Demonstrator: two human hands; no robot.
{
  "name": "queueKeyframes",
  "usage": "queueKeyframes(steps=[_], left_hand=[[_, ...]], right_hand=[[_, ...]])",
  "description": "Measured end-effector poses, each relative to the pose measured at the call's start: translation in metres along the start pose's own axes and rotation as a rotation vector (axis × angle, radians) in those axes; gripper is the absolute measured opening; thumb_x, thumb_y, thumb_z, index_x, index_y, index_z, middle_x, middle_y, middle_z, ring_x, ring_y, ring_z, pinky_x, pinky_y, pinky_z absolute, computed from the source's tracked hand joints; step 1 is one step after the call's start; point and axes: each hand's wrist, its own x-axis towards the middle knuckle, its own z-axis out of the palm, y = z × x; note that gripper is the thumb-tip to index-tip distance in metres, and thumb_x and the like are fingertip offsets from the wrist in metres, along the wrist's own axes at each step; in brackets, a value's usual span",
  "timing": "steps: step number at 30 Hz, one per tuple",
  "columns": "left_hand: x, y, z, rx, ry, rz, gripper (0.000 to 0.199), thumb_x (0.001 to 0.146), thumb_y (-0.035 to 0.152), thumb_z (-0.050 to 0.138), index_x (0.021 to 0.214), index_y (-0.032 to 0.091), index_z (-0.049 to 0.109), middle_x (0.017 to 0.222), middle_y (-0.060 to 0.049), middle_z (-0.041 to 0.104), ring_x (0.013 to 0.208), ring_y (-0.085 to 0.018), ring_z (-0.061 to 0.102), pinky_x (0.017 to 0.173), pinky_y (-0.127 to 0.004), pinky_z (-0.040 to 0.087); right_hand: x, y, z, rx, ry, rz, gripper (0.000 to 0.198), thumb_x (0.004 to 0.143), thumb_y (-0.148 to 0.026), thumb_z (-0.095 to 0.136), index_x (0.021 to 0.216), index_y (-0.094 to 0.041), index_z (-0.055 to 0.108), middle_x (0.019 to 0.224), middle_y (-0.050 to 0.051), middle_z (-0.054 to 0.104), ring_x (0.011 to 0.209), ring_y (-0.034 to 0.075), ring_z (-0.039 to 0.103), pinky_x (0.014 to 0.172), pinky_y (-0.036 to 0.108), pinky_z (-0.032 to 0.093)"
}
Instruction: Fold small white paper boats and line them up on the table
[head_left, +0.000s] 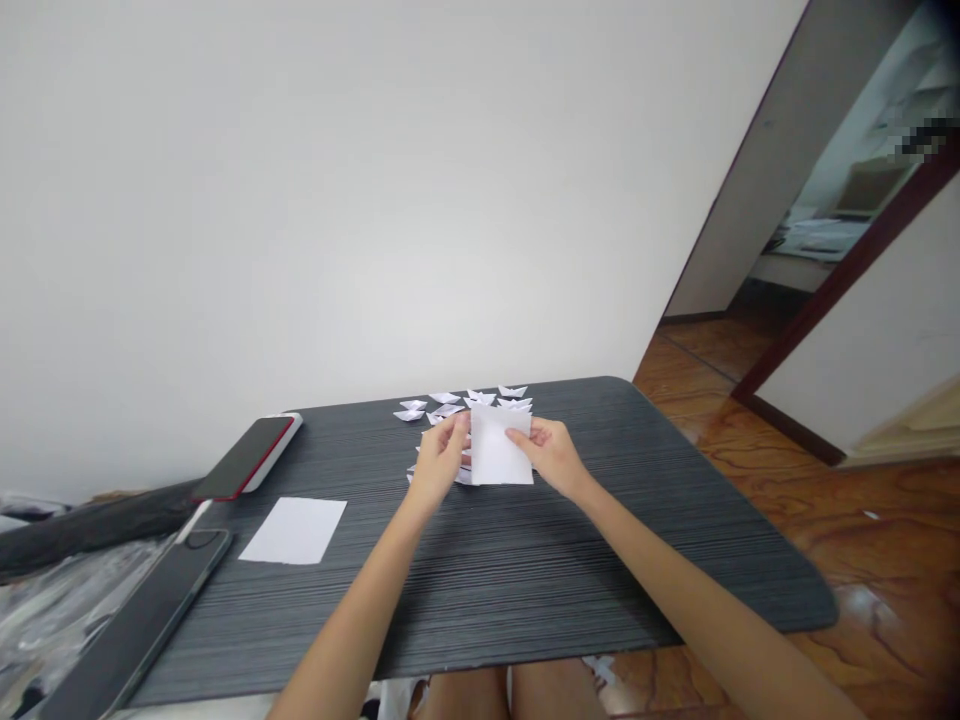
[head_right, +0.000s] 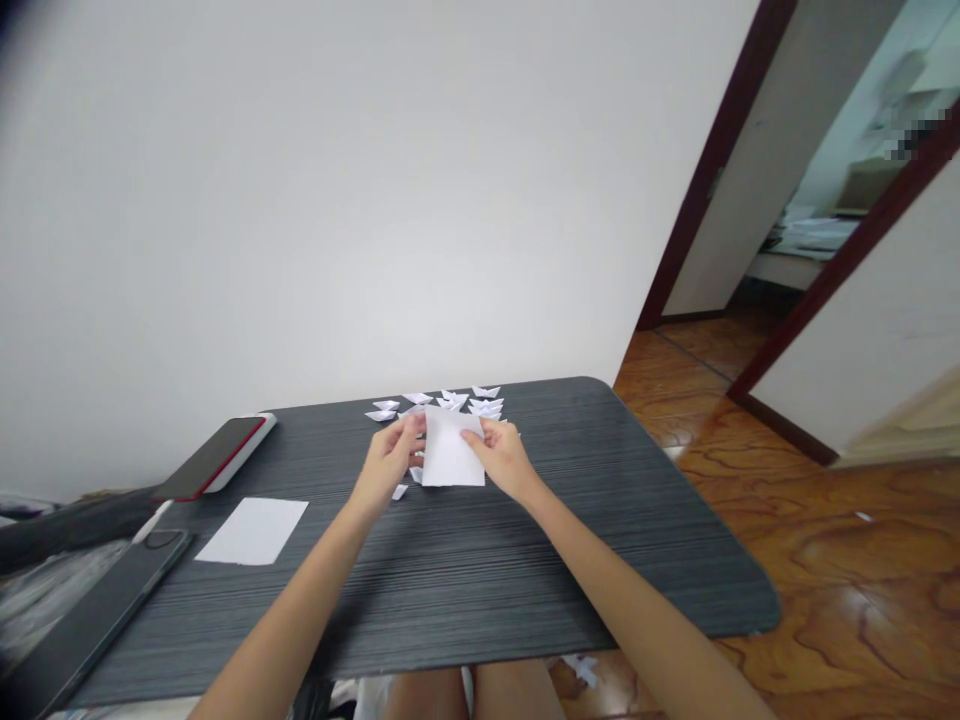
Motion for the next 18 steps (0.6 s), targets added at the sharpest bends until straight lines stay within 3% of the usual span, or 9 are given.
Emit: queueKeyframes(steps=[3,8,10,13,16,18], left_hand=[[0.002,-0.008,0.003,-0.273,-0.076,-0.265,0.057,0.075,0.058,0.034,0.094,0.009,0.055,0.091,-0.014,0.061,0.070,-0.017,0.061,0.051,-0.024,0.049],[-0.007,-0.009,0.004,-0.402,-0.295,-0.381,0.057,0.072,0.061,0.036,0.089,0.009,0.055,0.078,-0.013,0.062,0.063,-0.020,0.063,0.051,-0.027,0.050],[-0.010,-0.010,0.007,-0.377,-0.293,-0.319,0.047,0.072,0.052,0.047,0.088,0.009,0.053,0.072,-0.011,0.063,0.061,-0.019,0.063,0.055,-0.025,0.050],[-0.010,-0.015,0.012,-0.285,-0.169,-0.139,0.037,0.068,0.036,0.060,0.091,0.010,0.050,0.063,-0.005,0.063,0.053,-0.014,0.061,0.055,-0.023,0.049],[-0.009,-0.022,0.010,-0.128,-0.128,-0.005,0.029,0.070,0.032,0.057,0.086,0.010,0.048,0.049,0.001,0.057,0.041,-0.010,0.054,0.043,-0.019,0.043],[-0.008,-0.025,0.006,-0.003,-0.188,0.034,0.024,0.073,0.031,0.053,0.085,0.010,0.049,0.042,0.004,0.051,0.034,-0.008,0.047,0.037,-0.017,0.037]], right_hand=[[0.000,0.009,-0.010,-0.044,0.023,-0.095,0.028,0.072,-0.025,0.053,0.097,-0.018,0.063,0.100,0.005,0.063,0.091,0.021,0.058,0.078,0.033,0.046],[-0.004,0.007,-0.012,-0.174,0.001,-0.279,0.030,0.077,-0.014,0.043,0.098,-0.023,0.063,0.100,0.004,0.062,0.091,0.017,0.056,0.078,0.030,0.044],[-0.006,0.006,-0.011,-0.285,-0.032,-0.380,0.036,0.076,-0.008,0.040,0.101,-0.025,0.061,0.101,0.004,0.059,0.091,0.016,0.054,0.078,0.030,0.043],[-0.009,0.003,-0.009,-0.432,-0.110,-0.461,0.046,0.073,-0.002,0.037,0.106,-0.026,0.058,0.103,0.005,0.054,0.094,0.016,0.051,0.081,0.032,0.041],[-0.012,-0.003,-0.013,-0.449,-0.208,-0.435,0.048,0.070,0.000,0.039,0.107,-0.026,0.057,0.110,0.005,0.049,0.102,0.017,0.046,0.087,0.034,0.037],[-0.012,-0.008,-0.016,-0.368,-0.271,-0.377,0.049,0.070,-0.002,0.041,0.112,-0.025,0.052,0.116,0.005,0.047,0.108,0.018,0.043,0.091,0.035,0.034]])
